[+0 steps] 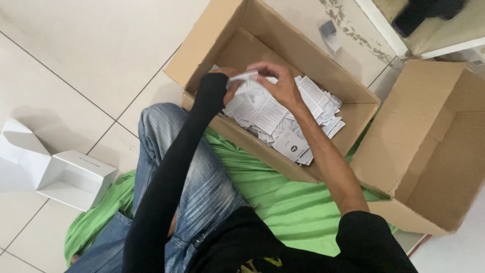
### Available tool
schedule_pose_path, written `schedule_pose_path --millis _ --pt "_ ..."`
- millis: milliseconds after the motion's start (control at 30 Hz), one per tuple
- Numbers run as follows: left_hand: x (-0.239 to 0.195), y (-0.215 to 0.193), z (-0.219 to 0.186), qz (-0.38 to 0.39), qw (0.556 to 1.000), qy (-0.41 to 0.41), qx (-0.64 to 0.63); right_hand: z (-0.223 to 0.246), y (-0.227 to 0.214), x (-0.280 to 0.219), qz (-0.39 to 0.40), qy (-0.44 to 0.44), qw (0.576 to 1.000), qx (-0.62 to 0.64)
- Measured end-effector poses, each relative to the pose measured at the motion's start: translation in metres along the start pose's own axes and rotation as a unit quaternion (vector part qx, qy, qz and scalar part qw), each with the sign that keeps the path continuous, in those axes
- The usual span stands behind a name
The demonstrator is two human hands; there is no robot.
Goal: The person sits on the floor and packs small white boxes. They take folded papers from a large cardboard box, place them inside the small white boxes, close the lids, and then toss the packed boxes into a nearby plastic basket.
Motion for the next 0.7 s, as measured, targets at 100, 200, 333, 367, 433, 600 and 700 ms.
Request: schedule_pose_path --millis 100,200,333,367,433,600,700 --pt "0.008 -0.028 0.002 -0.134 0.970 -0.148 -0.139 0.020 -0.005 0.002 -0.100 0.024 0.993 -0.055" --pt "0.001 -0.034 0.020 -0.206 0.896 -0.293 -0.261 0.012 0.035 -0.004 0.039 0.083 0.976 -0.196" --pt "0.002 -0.034 0.014 -0.186 0.930 -0.199 -0.246 -0.017 0.068 -0.011 0.017 -0.085 0.953 -0.290" --pt "0.002 -0.033 0.017 -0.189 0.915 -0.213 -0.287 -0.021 0.066 -0.009 0.022 -0.011 0.964 -0.263" --pt "0.001 -0.032 0.020 -0.191 0.897 -0.226 -0.328 -0.024 0.063 -0.008 0.028 0.061 0.969 -0.236" --pt "0.000 -0.024 0.022 -0.185 0.893 -0.210 -0.352 0.004 0.067 -0.016 0.050 0.094 0.973 -0.203" --pt "-0.001 -0.026 0.023 -0.171 0.909 -0.216 -0.313 -0.001 0.068 -0.016 0.025 0.091 0.986 -0.139"
Point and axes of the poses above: each hand's wrist, its own x-axis towards the middle knuckle, its own y-axis out of the palm, z = x × y, the point moved 5 cm from there along x, towards the middle knuckle, and after that the axes turned 4 degrees about x, right-handed, at the moved point
